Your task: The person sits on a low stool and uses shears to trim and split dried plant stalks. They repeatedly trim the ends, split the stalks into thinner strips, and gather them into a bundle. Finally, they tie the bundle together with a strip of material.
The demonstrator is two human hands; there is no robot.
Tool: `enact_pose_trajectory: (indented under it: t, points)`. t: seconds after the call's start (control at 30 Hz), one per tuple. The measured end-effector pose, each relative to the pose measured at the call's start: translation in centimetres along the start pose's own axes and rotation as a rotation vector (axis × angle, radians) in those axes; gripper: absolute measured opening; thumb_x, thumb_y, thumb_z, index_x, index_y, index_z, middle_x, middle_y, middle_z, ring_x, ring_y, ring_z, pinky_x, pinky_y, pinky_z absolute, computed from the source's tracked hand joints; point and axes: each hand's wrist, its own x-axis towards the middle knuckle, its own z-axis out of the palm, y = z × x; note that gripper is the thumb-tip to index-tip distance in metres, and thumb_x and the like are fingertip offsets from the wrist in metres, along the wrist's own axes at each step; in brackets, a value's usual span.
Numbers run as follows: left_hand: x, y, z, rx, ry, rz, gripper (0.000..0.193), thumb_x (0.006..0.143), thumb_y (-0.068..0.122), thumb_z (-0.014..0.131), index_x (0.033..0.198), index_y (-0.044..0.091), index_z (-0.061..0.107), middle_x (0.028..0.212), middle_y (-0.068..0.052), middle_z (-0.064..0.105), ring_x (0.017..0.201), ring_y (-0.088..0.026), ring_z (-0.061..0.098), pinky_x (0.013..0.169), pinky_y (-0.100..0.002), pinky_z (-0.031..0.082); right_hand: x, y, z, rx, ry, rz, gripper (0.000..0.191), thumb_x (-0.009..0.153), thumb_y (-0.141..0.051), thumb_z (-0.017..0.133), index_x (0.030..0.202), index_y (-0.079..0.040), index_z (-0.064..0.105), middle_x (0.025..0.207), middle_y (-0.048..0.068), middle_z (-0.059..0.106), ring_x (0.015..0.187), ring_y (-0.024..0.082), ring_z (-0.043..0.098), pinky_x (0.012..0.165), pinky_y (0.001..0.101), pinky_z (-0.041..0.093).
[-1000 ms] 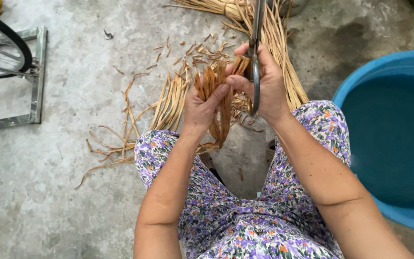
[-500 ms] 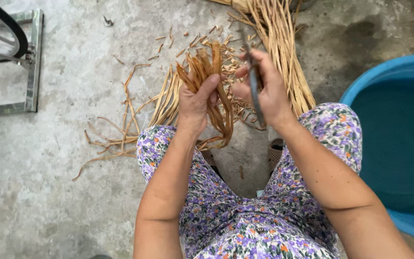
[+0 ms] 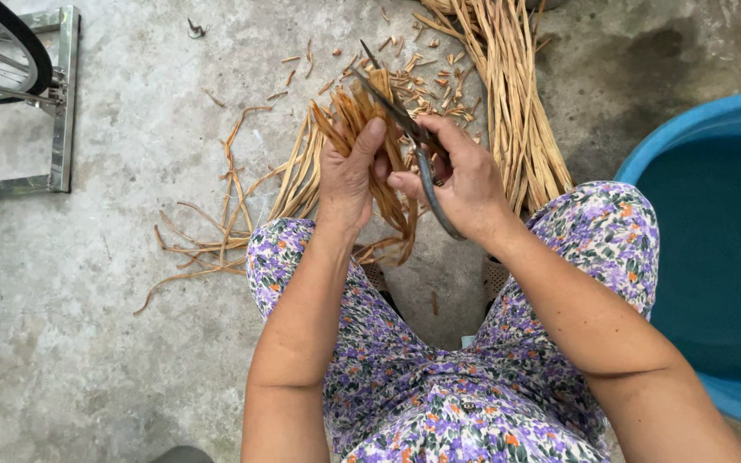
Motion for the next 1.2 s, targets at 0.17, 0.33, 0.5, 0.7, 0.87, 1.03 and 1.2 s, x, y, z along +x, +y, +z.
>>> enact_pose_trajectory:
  t: [0.17,0.33,0.5,0.7,0.87,1.03,1.2]
  points:
    - [0.0,-0.3,0.2,-0.023,0.024,0.021,0.014,0.097,0.020,0.077,0.104,0.009,0.072,0.090,-0.001,0.073,0.060,-0.005,0.054,0.052,-0.022,0.041,0.0,-0.4,0.0,-0.016,0.031,-0.114,0.073,0.078,-0.041,0.091,0.135,-0.008,0.058,0.095,0.004,0.067,0.079,0.015,0.064,0.070,0.0314,0.054]
    - [-0.1,-0.8,0.9,-0.093,0.062,0.003,0.016,0.093,0.018,0.077,0.106,0.009,0.071,0.095,0.001,0.072,0.079,-0.007,0.064,0.068,-0.024,0.053,-0.1,-0.1,0.2,-0.061,0.093,-0.192,0.071,0.081,-0.043,0.091,0.134,-0.008,0.060,0.103,0.008,0.070,0.082,0.016,0.068,0.071,0.0333,0.055]
    - [-0.3,-0.5,0.9,-0.075,0.036,0.013,0.016,0.095,0.019,0.078,0.105,0.008,0.072,0.098,-0.001,0.073,0.088,-0.012,0.067,0.076,-0.028,0.056,0.2,0.4,0.6,0.013,0.087,-0.131,0.062,0.080,-0.046,0.089,0.126,-0.009,0.068,0.089,0.001,0.074,0.075,0.010,0.070,0.065,0.0277,0.056]
    - [-0.2,-0.6,0.6,-0.052,0.062,0.003,0.018,0.094,0.022,0.080,0.104,0.009,0.072,0.092,-0.001,0.073,0.075,-0.009,0.064,0.062,-0.024,0.051,0.4,1.0,0.8,0.128,0.041,-0.042,0.052,0.081,-0.042,0.089,0.118,-0.009,0.074,0.084,-0.002,0.073,0.072,0.005,0.063,0.061,0.0224,0.051]
    - [-0.4,-0.3,0.5,0.055,0.036,0.000,0.017,0.096,0.024,0.078,0.103,0.010,0.074,0.083,0.002,0.069,0.062,-0.005,0.056,0.053,-0.022,0.045,0.9,1.8,1.2,0.218,0.056,0.004,0.044,0.084,-0.037,0.088,0.114,-0.008,0.073,0.075,-0.002,0.067,0.066,0.006,0.060,0.057,0.0224,0.044]
    - [-0.6,0.1,0.3,0.126,-0.001,-0.023,0.022,0.098,0.031,0.074,0.101,0.009,0.074,0.087,-0.001,0.076,0.063,-0.005,0.056,0.056,-0.021,0.045,1.7,2.6,1.3,0.588,0.055,-0.113,0.035,0.100,-0.015,0.077,0.128,-0.009,0.058,0.102,0.001,0.074,0.102,0.011,0.076,0.088,0.0250,0.063]
    - [-1.1,-0.2,0.6,0.156,-0.075,-0.039,0.027,0.101,0.035,0.071,0.105,0.008,0.075,0.087,0.001,0.072,0.068,-0.005,0.057,0.060,-0.021,0.044,2.1,3.1,0.9,0.680,-0.030,0.030,0.037,0.095,-0.003,0.074,0.126,-0.009,0.056,0.111,0.004,0.074,0.105,0.013,0.074,0.093,0.0278,0.062]
